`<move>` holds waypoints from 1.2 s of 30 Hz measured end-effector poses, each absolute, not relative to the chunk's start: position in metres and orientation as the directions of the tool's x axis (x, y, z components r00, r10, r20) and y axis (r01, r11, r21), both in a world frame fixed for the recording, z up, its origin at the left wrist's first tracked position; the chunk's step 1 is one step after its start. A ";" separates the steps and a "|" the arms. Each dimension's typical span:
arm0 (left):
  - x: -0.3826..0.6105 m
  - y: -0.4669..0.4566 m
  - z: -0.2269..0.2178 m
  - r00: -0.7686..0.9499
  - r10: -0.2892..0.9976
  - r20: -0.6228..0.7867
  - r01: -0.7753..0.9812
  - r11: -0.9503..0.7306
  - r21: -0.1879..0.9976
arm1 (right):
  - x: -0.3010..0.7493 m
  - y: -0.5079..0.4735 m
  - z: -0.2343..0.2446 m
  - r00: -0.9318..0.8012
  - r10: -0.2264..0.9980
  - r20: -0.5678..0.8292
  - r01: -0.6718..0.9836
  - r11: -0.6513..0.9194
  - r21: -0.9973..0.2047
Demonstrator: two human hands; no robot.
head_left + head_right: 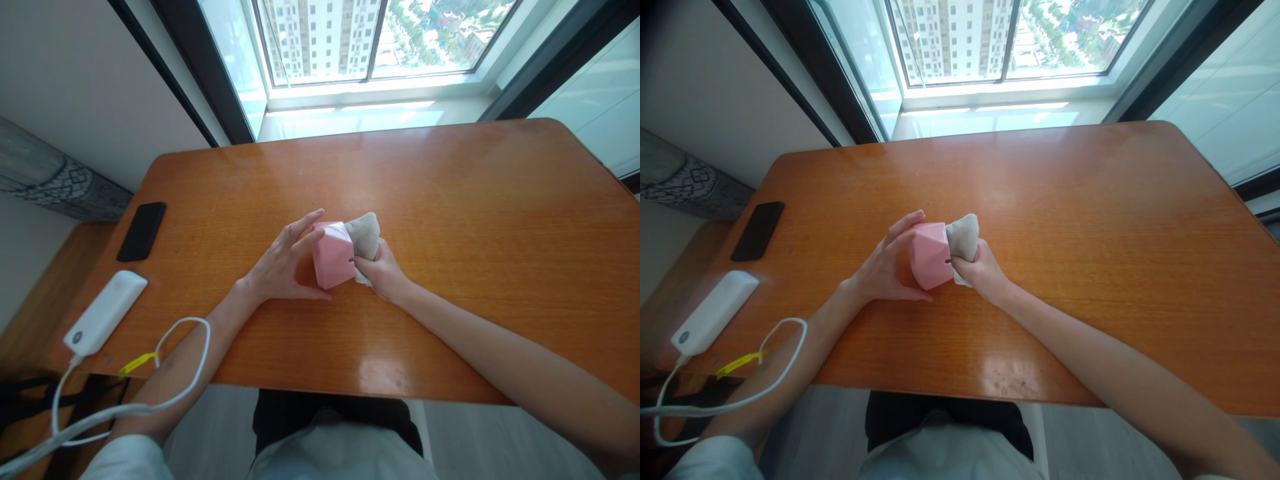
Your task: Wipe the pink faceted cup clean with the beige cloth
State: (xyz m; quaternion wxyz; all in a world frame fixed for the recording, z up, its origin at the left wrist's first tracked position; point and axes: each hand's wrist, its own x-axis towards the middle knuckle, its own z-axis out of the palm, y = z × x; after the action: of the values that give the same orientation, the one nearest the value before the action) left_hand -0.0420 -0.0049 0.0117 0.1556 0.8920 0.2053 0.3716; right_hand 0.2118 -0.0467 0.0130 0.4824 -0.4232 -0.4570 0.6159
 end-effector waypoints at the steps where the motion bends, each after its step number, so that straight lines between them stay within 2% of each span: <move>1: -0.043 -0.004 0.012 0.659 0.438 0.611 0.255 -0.895 0.365 | 0.212 -0.047 0.013 -0.179 0.980 -0.089 -0.211 -0.126 -0.969; 4: -0.045 -0.003 0.014 0.703 0.379 0.602 0.282 -0.926 0.253 | 0.211 -0.047 0.012 -0.186 0.978 -0.090 -0.221 -0.131 -0.966; 8: -0.046 -0.006 0.017 0.698 0.418 0.581 0.316 -0.908 0.274 | 0.212 -0.046 0.010 -0.176 0.981 -0.077 -0.220 -0.115 -0.969; 12: -0.044 -0.011 0.020 0.665 0.490 0.563 0.339 -0.871 0.357 | 0.211 -0.045 0.012 -0.141 0.987 -0.083 -0.190 -0.110 -0.976; 20: -0.035 -0.014 0.030 0.604 0.578 0.549 0.267 -0.796 0.544 | 0.212 -0.045 0.008 -0.211 0.976 -0.046 -0.208 -0.091 -0.974; 26: -0.034 -0.013 0.028 0.565 0.719 0.403 0.300 -0.635 0.712 | 0.212 -0.045 0.011 -0.172 0.984 -0.051 -0.178 -0.082 -0.981; 31: -0.037 -0.013 0.022 0.559 0.734 0.386 0.388 -0.643 0.660 | 0.212 -0.046 0.012 -0.184 0.983 -0.028 -0.172 -0.060 -0.983; 36: -0.040 -0.009 0.016 0.619 0.619 0.484 0.302 -0.756 0.581 | 0.212 -0.047 0.018 -0.184 0.983 -0.011 -0.151 -0.040 -0.988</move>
State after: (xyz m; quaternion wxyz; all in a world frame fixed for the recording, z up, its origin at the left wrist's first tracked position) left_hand -0.0397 -0.0087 0.0158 0.2280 0.8702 0.2644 0.3475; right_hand 0.2119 -0.0466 0.0184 0.4827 -0.4184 -0.4972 0.5871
